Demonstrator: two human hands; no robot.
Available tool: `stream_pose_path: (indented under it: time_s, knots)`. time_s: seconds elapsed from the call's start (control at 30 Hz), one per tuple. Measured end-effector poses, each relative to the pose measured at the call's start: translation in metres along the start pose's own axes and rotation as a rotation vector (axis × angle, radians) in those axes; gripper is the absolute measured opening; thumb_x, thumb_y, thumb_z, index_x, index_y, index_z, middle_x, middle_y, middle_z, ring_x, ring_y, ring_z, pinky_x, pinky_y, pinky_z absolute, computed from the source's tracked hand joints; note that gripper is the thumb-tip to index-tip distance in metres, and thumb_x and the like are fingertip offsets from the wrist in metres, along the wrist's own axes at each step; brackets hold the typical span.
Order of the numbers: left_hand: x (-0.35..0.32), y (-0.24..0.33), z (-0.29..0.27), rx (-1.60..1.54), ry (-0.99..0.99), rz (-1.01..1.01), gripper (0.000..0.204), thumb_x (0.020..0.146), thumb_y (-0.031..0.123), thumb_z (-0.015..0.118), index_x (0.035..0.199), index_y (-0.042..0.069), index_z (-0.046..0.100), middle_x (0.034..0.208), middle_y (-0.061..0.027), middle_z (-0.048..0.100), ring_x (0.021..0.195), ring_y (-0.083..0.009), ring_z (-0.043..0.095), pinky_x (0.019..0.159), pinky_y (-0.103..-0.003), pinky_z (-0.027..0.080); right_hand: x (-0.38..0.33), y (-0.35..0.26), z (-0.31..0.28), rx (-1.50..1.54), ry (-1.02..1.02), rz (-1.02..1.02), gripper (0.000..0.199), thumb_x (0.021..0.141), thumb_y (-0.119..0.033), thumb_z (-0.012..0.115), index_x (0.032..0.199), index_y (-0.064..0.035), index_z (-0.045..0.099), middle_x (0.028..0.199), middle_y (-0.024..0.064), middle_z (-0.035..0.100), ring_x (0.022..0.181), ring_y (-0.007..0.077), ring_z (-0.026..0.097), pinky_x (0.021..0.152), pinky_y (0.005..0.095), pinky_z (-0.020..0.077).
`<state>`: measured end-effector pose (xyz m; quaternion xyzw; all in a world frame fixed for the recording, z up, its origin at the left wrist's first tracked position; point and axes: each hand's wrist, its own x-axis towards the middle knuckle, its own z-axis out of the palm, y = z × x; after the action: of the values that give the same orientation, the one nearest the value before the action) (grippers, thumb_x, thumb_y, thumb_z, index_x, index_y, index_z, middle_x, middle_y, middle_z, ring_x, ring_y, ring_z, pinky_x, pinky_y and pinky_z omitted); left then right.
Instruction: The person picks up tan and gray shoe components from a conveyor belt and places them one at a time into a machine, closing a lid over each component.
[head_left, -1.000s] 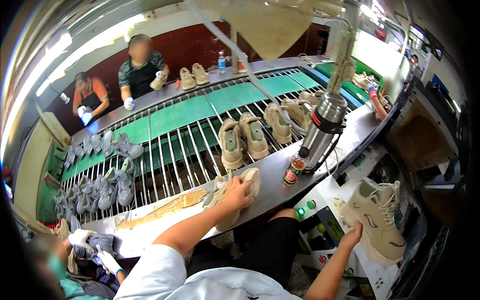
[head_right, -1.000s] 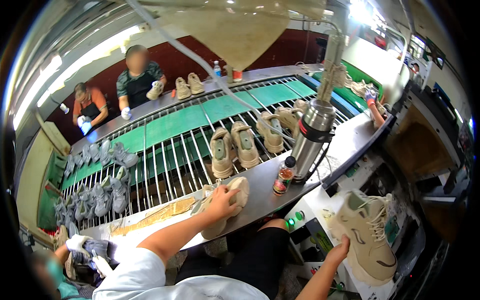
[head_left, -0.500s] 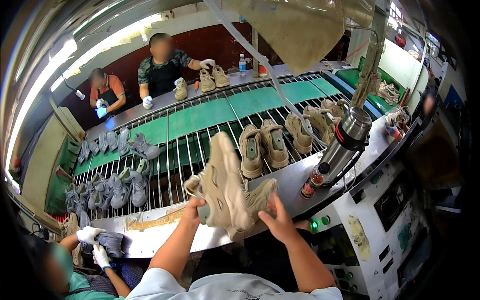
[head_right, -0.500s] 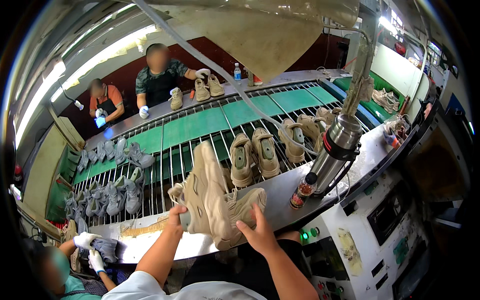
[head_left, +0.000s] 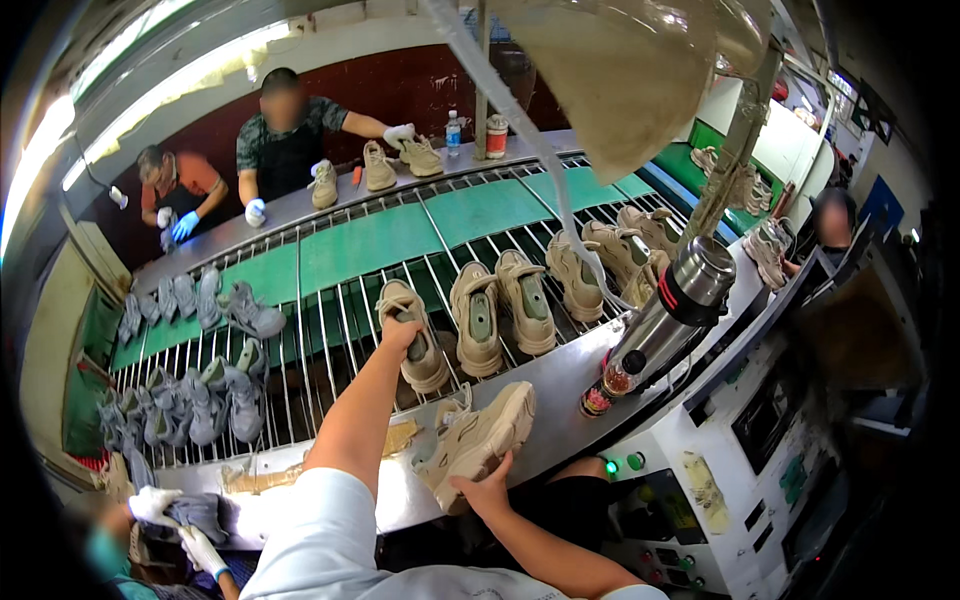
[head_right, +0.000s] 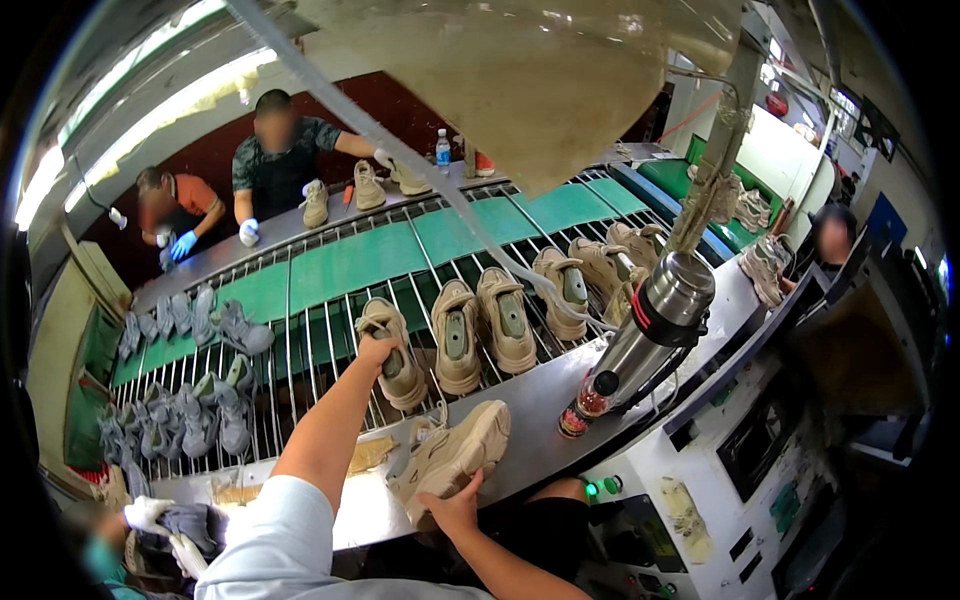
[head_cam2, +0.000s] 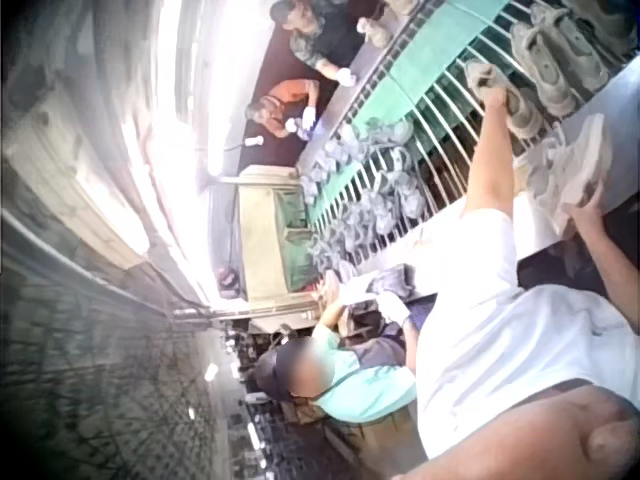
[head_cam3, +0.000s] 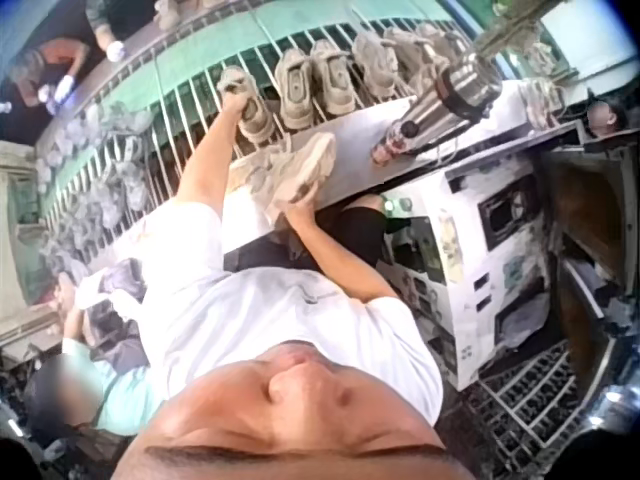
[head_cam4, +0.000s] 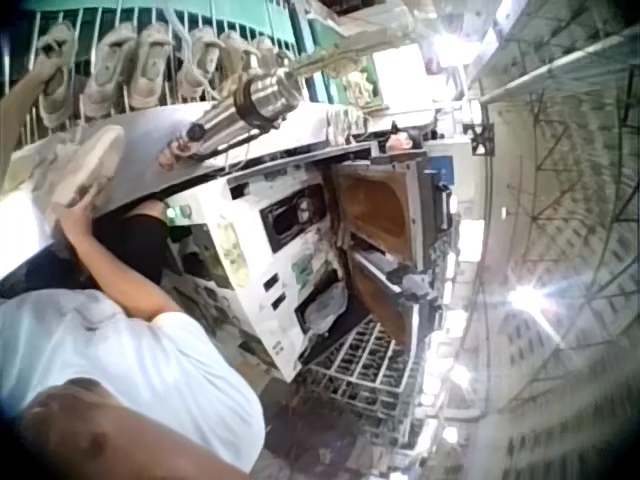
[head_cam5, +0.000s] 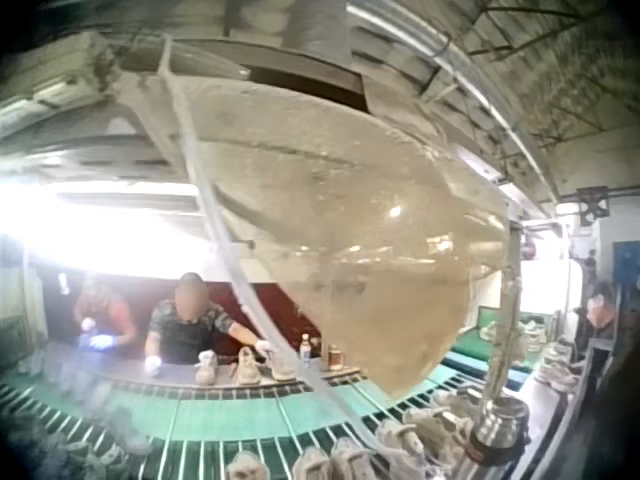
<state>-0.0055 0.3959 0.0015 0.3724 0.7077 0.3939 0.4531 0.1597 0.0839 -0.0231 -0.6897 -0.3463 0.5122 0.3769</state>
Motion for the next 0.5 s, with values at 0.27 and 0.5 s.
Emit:
stream_pose_path:
  time_s: [0.27, 0.5]
  knots:
    - [-0.04, -0.104, -0.026, 0.01, 0.064, 0.428, 0.061, 0.081, 0.027, 0.071, 0.13, 0.0, 0.046, 0.116, -0.0169, 0.06, 0.103, -0.0238, 0.06, 0.085, -0.034, 0.048, -0.008, 0.004, -0.058, 0.802, -0.414, 0.034, 0.086, 0.072, -0.007, 0.06, 0.149, -0.009, 0.022, 0.133, 0.0162, 0.048, 0.12, 0.0276, 0.05, 0.103, 0.0398, 0.038]
    - [-0.185, -0.179, -0.017, -0.199, -0.226, 0.252, 0.006, 0.089, 0.008, 0.058, 0.087, 0.002, 0.059, 0.064, -0.003, 0.057, 0.056, -0.0099, 0.054, 0.049, -0.023, 0.041, -0.125, 0.007, -0.208, 1.391, -0.625, -0.025, 0.085, 0.068, -0.023, 0.056, 0.147, -0.0106, 0.026, 0.145, 0.016, 0.037, 0.131, 0.0346, 0.04, 0.11, 0.0464, 0.0319]
